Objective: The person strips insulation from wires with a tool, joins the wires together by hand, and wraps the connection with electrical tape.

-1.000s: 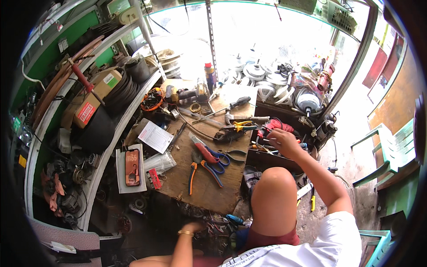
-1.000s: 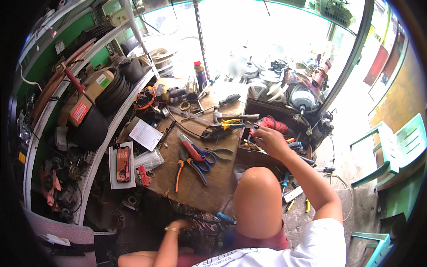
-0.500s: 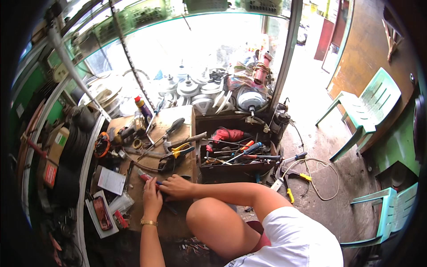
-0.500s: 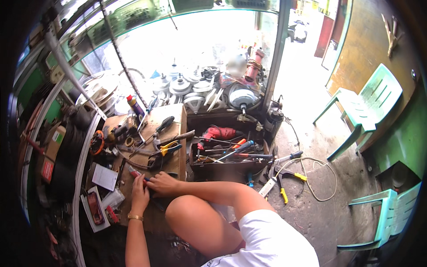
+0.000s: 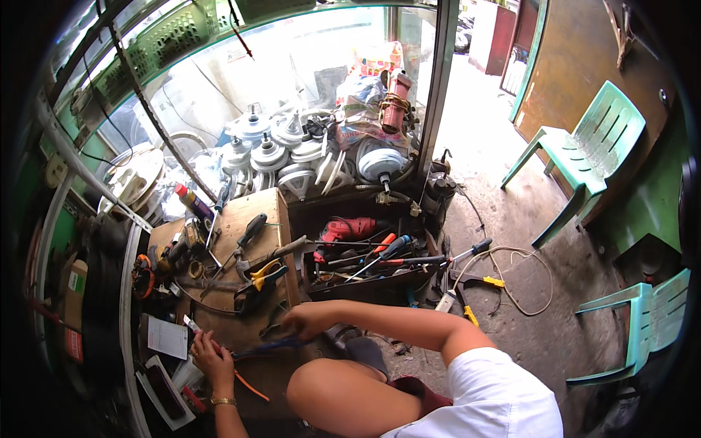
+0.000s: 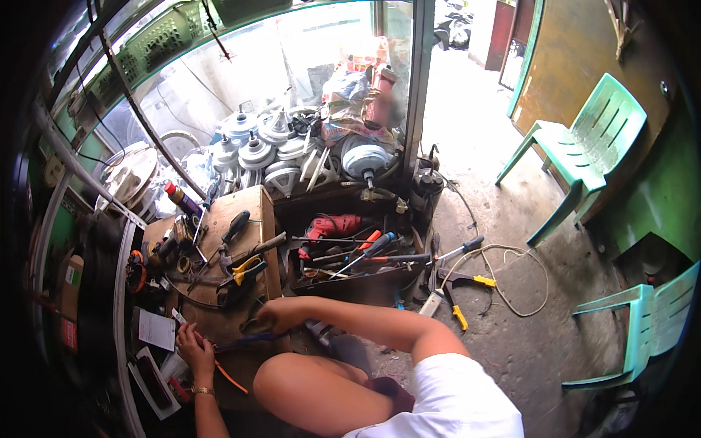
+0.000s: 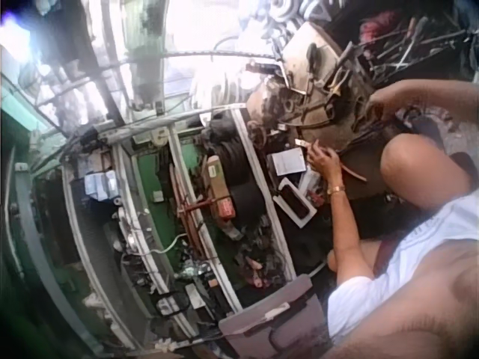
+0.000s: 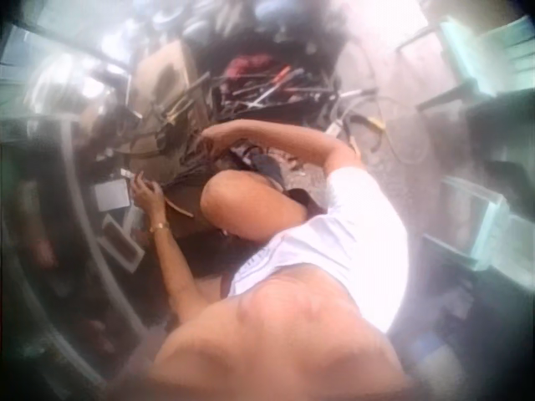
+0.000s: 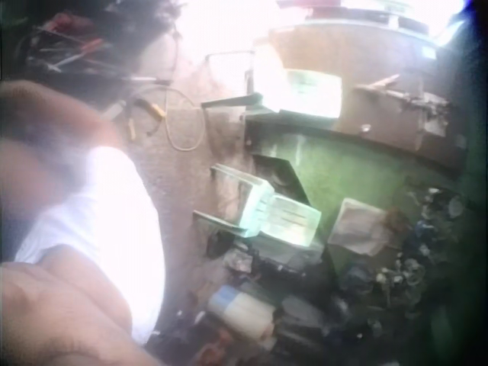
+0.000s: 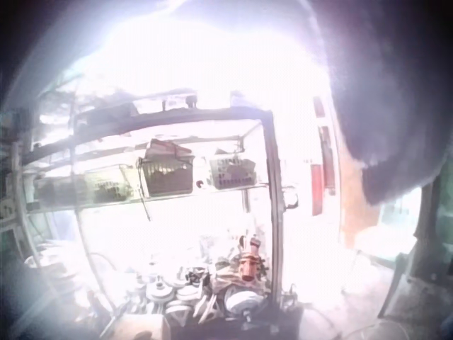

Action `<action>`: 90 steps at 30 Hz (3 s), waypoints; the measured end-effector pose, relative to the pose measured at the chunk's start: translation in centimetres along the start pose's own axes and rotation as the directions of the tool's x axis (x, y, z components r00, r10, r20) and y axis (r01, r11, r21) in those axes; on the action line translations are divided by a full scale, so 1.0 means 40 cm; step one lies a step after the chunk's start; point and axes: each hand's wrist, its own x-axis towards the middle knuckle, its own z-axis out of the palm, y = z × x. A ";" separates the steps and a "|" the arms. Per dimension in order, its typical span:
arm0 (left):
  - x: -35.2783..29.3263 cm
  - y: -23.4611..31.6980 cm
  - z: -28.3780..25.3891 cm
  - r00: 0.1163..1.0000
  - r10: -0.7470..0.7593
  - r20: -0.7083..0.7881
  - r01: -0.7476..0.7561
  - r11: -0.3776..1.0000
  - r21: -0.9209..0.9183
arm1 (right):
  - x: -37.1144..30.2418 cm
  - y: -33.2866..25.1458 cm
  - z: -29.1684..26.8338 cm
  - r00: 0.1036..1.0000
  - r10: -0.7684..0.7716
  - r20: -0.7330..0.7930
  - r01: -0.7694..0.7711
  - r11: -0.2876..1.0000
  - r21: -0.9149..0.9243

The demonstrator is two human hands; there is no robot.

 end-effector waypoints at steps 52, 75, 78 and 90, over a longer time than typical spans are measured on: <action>0.233 0.994 0.659 0.552 0.634 0.542 0.336 0.426 -0.840 | -1.014 0.541 -0.105 0.205 0.792 -0.575 0.145 0.556 0.818; 0.227 0.996 0.504 0.675 0.608 0.419 0.166 0.428 -0.888 | -0.895 0.656 -0.243 0.540 0.682 -0.493 0.221 0.450 0.865; 0.213 0.988 0.515 0.695 0.623 0.359 0.100 0.412 -0.906 | -0.891 0.662 -0.239 0.516 0.698 -0.497 0.229 0.447 0.865; 0.225 1.000 0.523 0.672 0.650 0.354 0.010 0.471 -0.882 | -0.909 0.635 -0.246 0.272 0.791 -0.548 -0.114 0.592 0.798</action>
